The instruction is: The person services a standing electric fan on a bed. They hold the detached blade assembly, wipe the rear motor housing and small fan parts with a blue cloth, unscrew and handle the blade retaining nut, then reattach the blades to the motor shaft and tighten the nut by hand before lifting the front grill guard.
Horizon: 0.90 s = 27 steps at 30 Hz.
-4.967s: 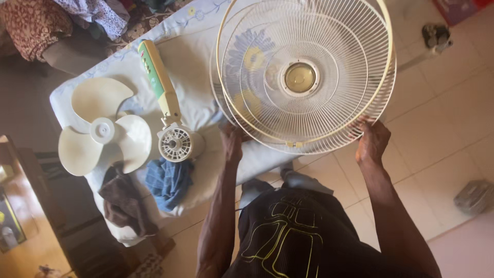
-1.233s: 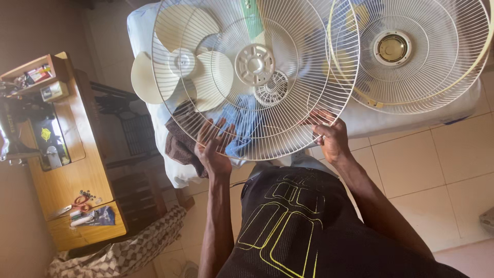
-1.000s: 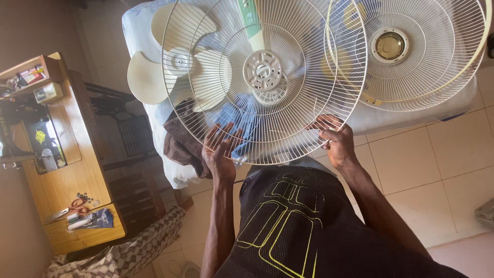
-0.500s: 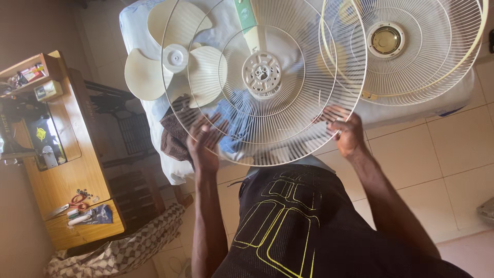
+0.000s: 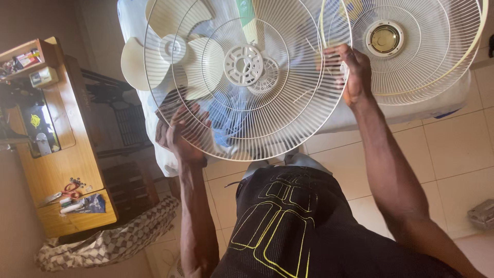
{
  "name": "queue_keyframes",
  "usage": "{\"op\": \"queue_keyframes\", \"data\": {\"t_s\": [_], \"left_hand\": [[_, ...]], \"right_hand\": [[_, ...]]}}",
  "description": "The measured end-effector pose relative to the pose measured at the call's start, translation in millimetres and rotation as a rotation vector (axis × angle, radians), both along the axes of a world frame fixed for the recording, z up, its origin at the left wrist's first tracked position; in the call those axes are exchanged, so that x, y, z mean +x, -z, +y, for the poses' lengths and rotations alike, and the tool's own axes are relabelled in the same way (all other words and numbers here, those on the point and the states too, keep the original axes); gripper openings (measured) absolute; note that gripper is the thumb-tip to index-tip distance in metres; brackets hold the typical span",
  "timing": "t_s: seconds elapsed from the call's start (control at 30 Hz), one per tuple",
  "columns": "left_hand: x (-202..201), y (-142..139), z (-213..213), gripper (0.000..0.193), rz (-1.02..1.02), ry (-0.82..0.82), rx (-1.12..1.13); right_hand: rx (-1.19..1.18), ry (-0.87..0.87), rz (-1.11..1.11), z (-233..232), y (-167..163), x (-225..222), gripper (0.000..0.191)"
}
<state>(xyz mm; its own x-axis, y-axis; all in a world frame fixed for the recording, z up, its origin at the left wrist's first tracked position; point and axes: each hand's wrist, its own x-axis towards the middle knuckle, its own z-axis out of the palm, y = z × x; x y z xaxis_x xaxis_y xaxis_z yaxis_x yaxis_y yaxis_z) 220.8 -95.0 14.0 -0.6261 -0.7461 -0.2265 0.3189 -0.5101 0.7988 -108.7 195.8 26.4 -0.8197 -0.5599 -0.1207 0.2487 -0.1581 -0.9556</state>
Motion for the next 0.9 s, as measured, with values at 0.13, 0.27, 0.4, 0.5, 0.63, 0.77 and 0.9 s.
{"op": "queue_keyframes", "data": {"t_s": [0.13, 0.27, 0.4, 0.5, 0.63, 0.77, 0.9], "left_hand": [[2.0, 16.6, 32.5, 0.067, 0.036, -0.151, 0.123], [-15.4, 29.4, 66.5, 0.082, 0.158, -0.118, 0.065], [-24.2, 29.5, 88.9, 0.089, 0.128, -0.084, 0.05], [-14.1, 20.6, 82.7, 0.09, 0.086, -0.004, 0.013], [-1.6, 7.5, 57.3, 0.091, 0.072, 0.078, -0.002], [7.9, -12.8, 11.2, 0.087, 0.14, 0.06, -0.04], [6.5, -31.1, -9.5, 0.082, 0.016, 0.103, -0.099]], "right_hand": [[0.031, 0.081, 0.12, -11.4, -1.8, 29.8, 0.066], [0.196, 0.041, 0.026, -22.8, 8.2, 88.3, 0.069], [0.125, 0.058, -0.017, -31.7, 22.5, 124.3, 0.059], [0.161, 0.071, -0.033, -19.4, 31.5, 108.3, 0.05], [0.11, 0.045, -0.124, 4.7, 40.4, 69.1, 0.047], [0.009, -0.013, -0.052, 26.3, 31.6, 25.7, 0.052], [-0.032, -0.108, -0.064, 32.2, 13.4, -1.7, 0.048]]}}
